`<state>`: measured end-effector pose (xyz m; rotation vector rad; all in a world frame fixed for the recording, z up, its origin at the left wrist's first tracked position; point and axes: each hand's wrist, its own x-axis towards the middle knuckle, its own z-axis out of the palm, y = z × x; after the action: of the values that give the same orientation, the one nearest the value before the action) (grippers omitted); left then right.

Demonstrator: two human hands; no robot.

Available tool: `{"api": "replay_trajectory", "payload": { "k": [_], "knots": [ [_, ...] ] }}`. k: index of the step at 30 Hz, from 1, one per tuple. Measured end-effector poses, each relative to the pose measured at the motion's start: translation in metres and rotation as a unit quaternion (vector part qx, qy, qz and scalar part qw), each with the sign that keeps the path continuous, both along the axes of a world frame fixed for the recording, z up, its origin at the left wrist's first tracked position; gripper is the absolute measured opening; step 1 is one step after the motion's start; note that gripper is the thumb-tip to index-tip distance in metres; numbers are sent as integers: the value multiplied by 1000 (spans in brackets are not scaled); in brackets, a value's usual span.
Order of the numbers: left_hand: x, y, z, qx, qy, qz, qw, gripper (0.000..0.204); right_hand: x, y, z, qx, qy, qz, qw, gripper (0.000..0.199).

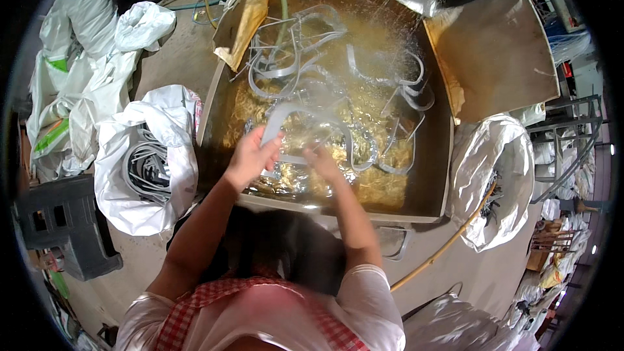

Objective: The person cleans plastic parts by dipping them in a water tank, rubbing them by hand, and then placing the cleaned parts into a white bag.

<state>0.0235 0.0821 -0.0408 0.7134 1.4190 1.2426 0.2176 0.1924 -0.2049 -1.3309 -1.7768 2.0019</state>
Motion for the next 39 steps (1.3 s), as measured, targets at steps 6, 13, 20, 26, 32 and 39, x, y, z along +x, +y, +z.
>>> {"api": "replay_trajectory", "payload": {
  "k": [6, 13, 20, 26, 32, 39],
  "knots": [
    [-20, 2, 6, -17, -35, 138, 990, 17, -5, -14, 24, 5, -47, 161, 986, 92],
    [-22, 11, 7, 9, -219, 212, 952, 14, -48, -40, -56, 101, -71, 170, 978, 58],
    [-25, 10, 10, 89, -196, 274, 937, 14, -30, -36, 47, 164, -24, 49, 985, 20],
    [-9, 5, 3, 67, 105, 157, 980, 23, -8, -8, 87, -147, 90, -268, 948, 9],
    [4, 1, -14, 102, 382, 59, 917, 19, 40, 38, 86, -262, 303, -510, 761, 38],
    [44, 4, -22, -61, -197, 153, 966, 29, -1, -10, 86, -325, 368, -626, 605, 29]
  ]
}}
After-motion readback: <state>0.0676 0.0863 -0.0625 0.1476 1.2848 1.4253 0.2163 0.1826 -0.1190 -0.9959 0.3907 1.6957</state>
